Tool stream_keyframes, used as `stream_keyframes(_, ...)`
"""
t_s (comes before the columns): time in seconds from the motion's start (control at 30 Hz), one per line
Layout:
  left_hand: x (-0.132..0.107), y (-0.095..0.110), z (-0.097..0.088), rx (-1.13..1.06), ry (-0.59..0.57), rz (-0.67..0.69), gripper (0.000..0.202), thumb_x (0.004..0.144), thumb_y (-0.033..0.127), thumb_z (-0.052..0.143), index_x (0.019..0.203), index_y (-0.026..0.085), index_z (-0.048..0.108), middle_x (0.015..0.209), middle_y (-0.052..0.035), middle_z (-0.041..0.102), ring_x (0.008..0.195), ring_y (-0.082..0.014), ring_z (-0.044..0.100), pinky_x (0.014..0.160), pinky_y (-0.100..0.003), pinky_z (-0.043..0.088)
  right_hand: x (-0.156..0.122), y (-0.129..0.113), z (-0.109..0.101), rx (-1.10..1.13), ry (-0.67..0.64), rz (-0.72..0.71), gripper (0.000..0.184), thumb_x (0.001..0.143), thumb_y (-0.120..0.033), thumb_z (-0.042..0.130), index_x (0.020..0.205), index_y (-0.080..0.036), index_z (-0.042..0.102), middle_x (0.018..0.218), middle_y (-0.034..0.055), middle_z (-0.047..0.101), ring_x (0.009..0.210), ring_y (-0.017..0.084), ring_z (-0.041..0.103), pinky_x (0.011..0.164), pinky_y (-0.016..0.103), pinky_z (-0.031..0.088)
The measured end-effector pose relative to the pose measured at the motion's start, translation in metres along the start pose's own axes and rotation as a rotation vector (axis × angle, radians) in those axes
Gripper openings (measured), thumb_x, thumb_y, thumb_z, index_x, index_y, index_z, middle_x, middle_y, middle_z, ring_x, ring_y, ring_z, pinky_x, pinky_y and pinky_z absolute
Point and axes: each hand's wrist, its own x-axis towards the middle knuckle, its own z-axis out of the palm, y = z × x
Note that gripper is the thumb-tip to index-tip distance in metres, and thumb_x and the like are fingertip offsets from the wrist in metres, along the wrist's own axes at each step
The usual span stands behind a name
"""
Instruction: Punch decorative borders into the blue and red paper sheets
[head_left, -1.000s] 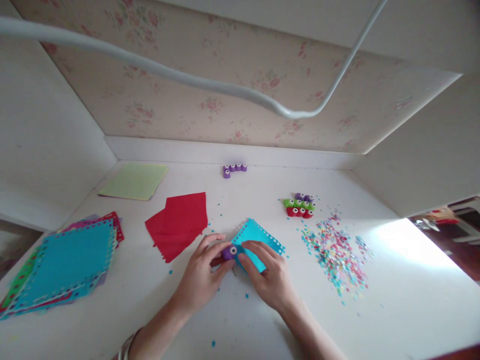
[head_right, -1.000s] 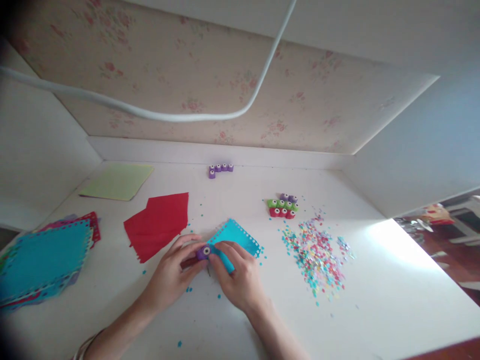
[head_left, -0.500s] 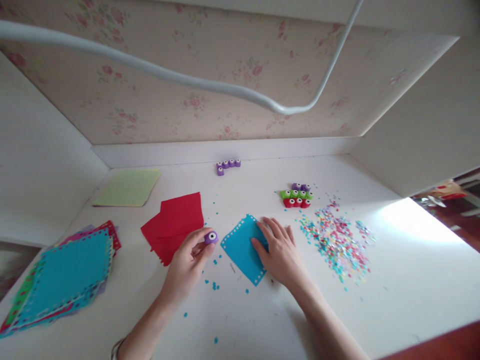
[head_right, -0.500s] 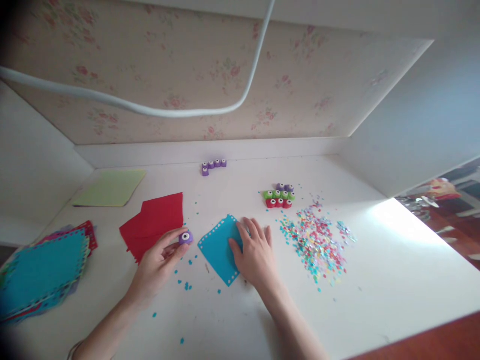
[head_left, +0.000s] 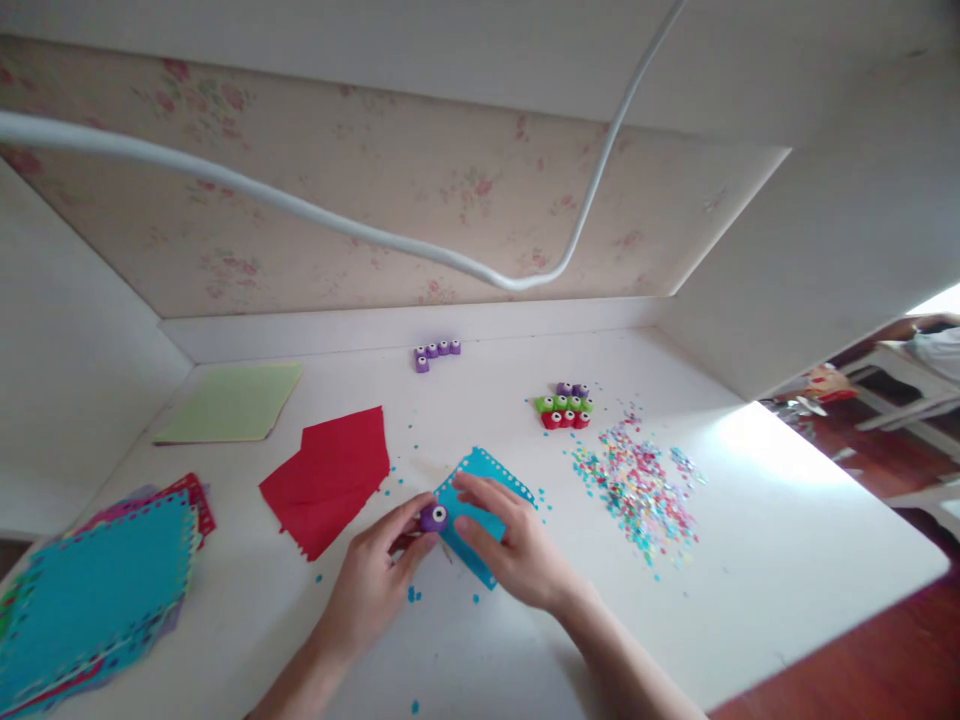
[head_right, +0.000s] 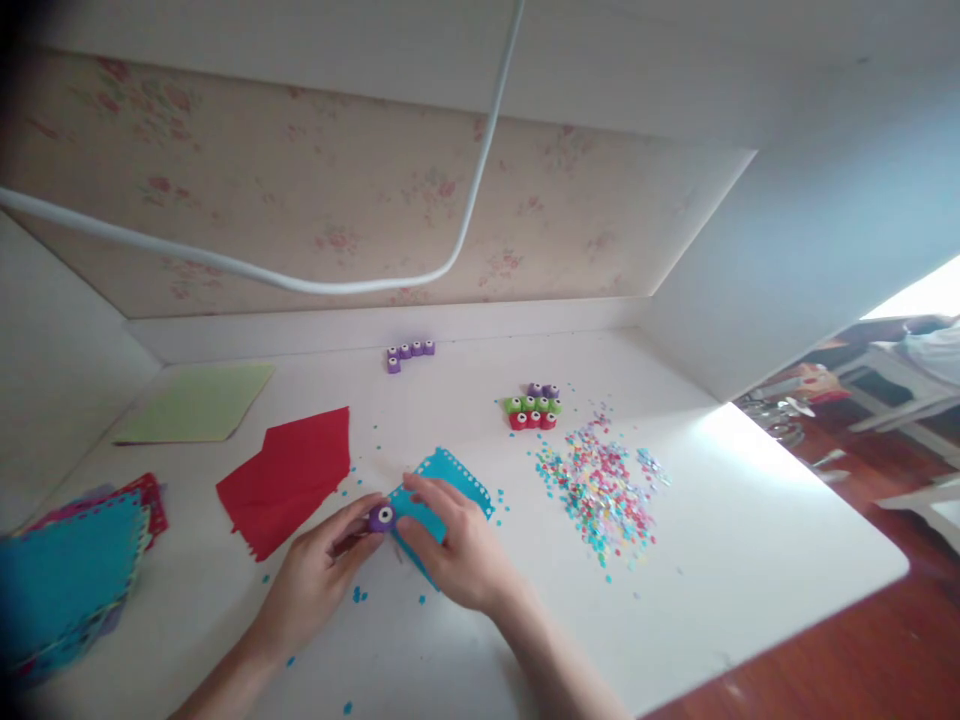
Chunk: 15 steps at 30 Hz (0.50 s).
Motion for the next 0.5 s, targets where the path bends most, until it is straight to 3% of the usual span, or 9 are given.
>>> stream_keyframes(0.13,-0.004,0.001,0.009,0.042,-0.017,0.083,0.030,0.091,0.034,0.059,0.121,0.026,0.058,0.107,-0.0030,0.071,0.085,-0.0167,0.071,0.075,-0.026,0.060,0.001,-0.010,0.010,0.068,-0.040,-0.055,0.022,0.092,-0.026,0.058,0.112,-0.025,0.068,0.104,0.0036,0.071,0.096,0.017,0.065,0.086,0.031,0.052)
stream_keyframes(0.27,-0.009,0.002,0.012,0.099,0.053,0.150,0.031,0.091,0.035,0.059,0.120,0.025,0.054,0.116,-0.0061,0.063,0.082,-0.0155,0.068,0.070,-0.027,0.060,0.004,-0.005,0.005,0.103,-0.038,0.046,0.014,0.088,-0.030,0.064,0.097,-0.024,0.073,0.091,0.0020,0.073,0.083,0.017,0.067,0.073,0.028,0.054)
stream_keyframes(0.4,-0.012,0.005,0.013,0.330,0.037,0.266,0.026,0.095,0.032,0.052,0.120,0.025,0.054,0.110,-0.0060,0.062,0.092,-0.0190,0.065,0.081,-0.034,0.057,0.022,0.011,-0.037,0.137,0.086,0.180,0.022,0.086,-0.039,0.063,0.099,-0.023,0.073,0.091,0.0033,0.075,0.082,0.019,0.070,0.074,0.032,0.056)
stream_keyframes(0.5,-0.015,0.007,0.014,0.569,-0.003,0.397,0.022,0.096,0.028,0.050,0.116,0.025,0.059,0.112,-0.0064,0.063,0.102,-0.0246,0.060,0.091,-0.045,0.051,0.053,0.029,-0.090,-0.143,0.196,0.217,0.032,0.085,-0.042,0.060,0.107,-0.023,0.073,0.097,0.0039,0.076,0.085,0.020,0.070,0.077,0.033,0.055)
